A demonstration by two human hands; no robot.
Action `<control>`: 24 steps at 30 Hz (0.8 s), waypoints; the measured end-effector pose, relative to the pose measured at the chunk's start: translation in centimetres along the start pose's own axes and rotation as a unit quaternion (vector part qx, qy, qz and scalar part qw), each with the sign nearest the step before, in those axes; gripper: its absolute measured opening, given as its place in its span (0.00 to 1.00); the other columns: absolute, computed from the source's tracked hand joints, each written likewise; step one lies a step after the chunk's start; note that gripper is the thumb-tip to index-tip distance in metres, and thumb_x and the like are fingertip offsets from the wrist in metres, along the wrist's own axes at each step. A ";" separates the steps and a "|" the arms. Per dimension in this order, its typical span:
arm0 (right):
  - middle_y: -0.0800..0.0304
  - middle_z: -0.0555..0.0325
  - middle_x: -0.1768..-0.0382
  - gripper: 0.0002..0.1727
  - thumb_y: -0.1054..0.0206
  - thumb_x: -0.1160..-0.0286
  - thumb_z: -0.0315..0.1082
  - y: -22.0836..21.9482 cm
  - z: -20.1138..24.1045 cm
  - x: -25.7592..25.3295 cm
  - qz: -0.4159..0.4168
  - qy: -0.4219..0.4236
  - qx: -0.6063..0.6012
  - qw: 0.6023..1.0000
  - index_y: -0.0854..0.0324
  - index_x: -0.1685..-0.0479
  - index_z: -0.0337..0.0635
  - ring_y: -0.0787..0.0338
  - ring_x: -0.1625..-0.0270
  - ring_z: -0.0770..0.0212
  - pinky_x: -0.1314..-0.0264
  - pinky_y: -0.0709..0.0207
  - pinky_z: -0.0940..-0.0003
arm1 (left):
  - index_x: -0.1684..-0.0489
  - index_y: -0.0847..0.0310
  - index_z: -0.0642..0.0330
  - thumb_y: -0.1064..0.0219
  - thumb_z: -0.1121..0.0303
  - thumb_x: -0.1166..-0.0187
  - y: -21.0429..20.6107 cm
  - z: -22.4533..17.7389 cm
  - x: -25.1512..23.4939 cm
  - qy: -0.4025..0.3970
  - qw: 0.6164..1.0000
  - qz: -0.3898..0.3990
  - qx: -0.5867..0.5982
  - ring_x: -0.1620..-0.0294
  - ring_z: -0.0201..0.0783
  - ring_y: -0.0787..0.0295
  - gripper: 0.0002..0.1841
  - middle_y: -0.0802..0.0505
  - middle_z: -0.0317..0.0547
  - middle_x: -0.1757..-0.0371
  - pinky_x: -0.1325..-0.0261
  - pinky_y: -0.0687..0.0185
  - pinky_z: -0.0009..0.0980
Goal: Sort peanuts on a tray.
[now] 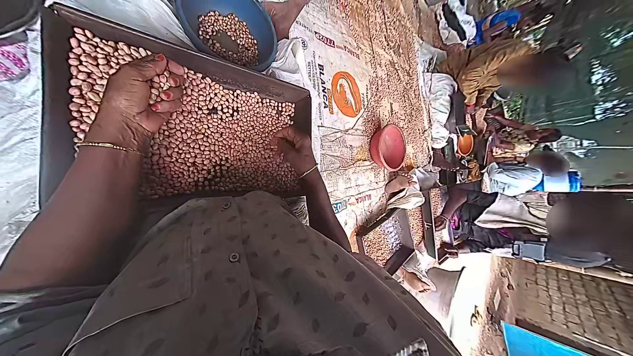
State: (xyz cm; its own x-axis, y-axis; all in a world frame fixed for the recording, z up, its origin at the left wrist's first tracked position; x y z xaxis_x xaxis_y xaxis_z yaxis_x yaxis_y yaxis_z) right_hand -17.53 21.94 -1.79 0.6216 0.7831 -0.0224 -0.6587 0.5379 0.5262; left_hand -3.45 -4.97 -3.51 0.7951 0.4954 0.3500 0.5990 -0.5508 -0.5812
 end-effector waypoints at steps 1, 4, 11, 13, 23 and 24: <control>0.11 0.52 0.71 0.05 0.35 0.20 0.24 0.4 0.1 -0.4 -0.032 -0.018 -0.027 0.999 0.18 0.55 0.28 0.17 0.80 0.69 0.78 0.20 0.74 | 0.63 0.21 0.45 0.58 0.60 0.06 -0.2 0.1 0.1 0.010 1.000 0.011 -0.018 0.89 0.17 0.39 0.19 0.21 0.24 0.78 0.88 0.47 0.11; 0.09 0.50 0.69 0.06 0.36 0.20 0.22 -0.3 1.8 -1.3 -0.055 0.010 -0.038 0.998 0.18 0.54 0.27 0.11 0.77 0.67 0.73 0.13 0.71 | 0.60 0.17 0.48 0.63 0.50 0.04 -1.3 1.1 0.4 0.072 0.989 0.071 -0.105 0.89 0.18 0.39 0.26 0.17 0.28 0.74 0.89 0.49 0.12; 0.07 0.41 0.60 0.11 0.40 0.17 0.22 -3.9 4.0 -2.1 -0.030 0.103 -0.030 0.994 0.17 0.46 0.22 0.05 0.64 0.58 0.56 0.07 0.62 | 0.60 0.16 0.46 0.57 0.43 0.08 -3.6 5.0 1.8 0.212 0.935 0.166 -0.233 0.73 0.25 0.17 0.25 0.09 0.34 0.65 0.72 0.24 0.17; 0.08 0.43 0.63 0.10 0.38 0.21 0.22 -4.3 2.3 -1.8 0.001 0.073 0.028 0.997 0.14 0.51 0.26 0.09 0.68 0.59 0.60 0.12 0.62 | 0.63 0.17 0.47 0.54 0.50 0.07 -3.5 4.9 1.4 0.209 0.944 0.147 -0.210 0.82 0.21 0.27 0.22 0.12 0.32 0.71 0.82 0.37 0.14; 0.10 0.41 0.40 0.11 0.34 0.21 0.28 -8.2 1.7 0.5 0.104 0.067 0.369 0.921 0.10 0.48 0.36 0.11 0.35 0.41 0.45 0.13 0.46 | 0.59 0.21 0.46 0.56 0.61 0.07 -1.2 1.9 0.1 0.086 0.993 0.025 -0.078 0.89 0.16 0.39 0.15 0.17 0.26 0.72 0.89 0.48 0.10; 0.10 0.42 0.41 0.10 0.34 0.21 0.28 -8.3 1.5 0.6 0.094 0.075 0.378 0.918 0.09 0.49 0.37 0.10 0.37 0.42 0.49 0.12 0.47 | 0.59 0.21 0.46 0.56 0.60 0.06 -1.2 1.9 0.1 0.088 0.993 0.026 -0.076 0.89 0.16 0.38 0.16 0.17 0.26 0.72 0.89 0.48 0.10</control>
State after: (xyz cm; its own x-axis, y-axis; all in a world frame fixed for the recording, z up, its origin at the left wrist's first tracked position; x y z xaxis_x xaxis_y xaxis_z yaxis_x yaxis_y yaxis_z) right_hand -11.07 17.48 -4.93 0.4254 0.9040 0.0421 -0.2310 0.0635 0.9709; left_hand -4.31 -2.99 -4.20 0.8216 0.3462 0.4529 0.5536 -0.6744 -0.4886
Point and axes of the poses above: each hand's wrist, its own x-axis away from the middle knuckle, its own y-axis out of the back of the hand, z = x × y, the point moved 3 cm from there along -x, towards the middle knuckle
